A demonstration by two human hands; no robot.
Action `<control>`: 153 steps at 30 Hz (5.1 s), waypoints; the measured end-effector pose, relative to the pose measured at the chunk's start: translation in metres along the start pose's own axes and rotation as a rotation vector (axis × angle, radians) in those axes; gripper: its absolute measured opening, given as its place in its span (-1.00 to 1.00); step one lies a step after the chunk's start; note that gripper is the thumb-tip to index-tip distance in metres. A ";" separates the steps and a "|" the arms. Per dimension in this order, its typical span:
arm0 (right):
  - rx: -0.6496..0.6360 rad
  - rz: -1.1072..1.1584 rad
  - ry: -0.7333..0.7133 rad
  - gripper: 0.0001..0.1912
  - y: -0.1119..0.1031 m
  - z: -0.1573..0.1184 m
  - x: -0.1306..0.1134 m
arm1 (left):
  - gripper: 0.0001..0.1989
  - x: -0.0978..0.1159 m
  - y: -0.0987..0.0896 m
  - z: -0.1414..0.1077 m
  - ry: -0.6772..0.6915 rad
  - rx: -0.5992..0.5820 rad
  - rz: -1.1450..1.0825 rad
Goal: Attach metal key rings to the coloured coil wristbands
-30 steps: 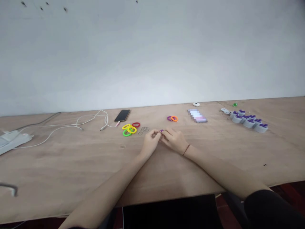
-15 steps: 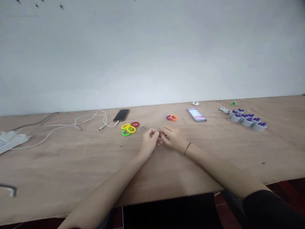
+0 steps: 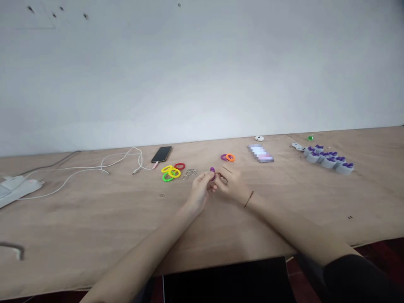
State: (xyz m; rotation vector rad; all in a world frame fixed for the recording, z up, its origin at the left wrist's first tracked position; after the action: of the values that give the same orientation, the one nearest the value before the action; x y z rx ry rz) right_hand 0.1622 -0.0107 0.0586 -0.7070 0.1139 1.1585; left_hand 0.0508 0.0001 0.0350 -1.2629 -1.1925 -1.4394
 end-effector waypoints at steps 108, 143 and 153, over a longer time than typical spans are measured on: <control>-0.133 -0.049 -0.093 -0.82 0.013 -0.009 0.016 | -0.79 0.016 -0.021 0.001 0.510 0.157 1.152; -0.269 0.226 0.188 -0.87 -0.008 -0.013 0.024 | -0.77 -0.009 -0.014 0.010 0.213 -0.255 0.477; -0.112 0.398 0.396 -0.78 0.002 -0.015 0.033 | -0.89 0.001 -0.015 0.005 0.364 -0.080 0.707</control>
State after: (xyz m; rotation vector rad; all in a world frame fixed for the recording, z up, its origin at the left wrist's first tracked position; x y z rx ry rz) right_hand 0.1784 0.0081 0.0318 -1.0393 0.5459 1.3963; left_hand 0.0372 0.0081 0.0341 -1.2343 -0.3792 -1.1141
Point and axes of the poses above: each hand's wrist, its own z-axis towards the middle knuckle, its own y-axis out of the palm, x = y × z, the point moved 4 cm from there along z, towards the middle knuckle, and after that the axes turned 13 degrees about z, right-handed, at the moved point
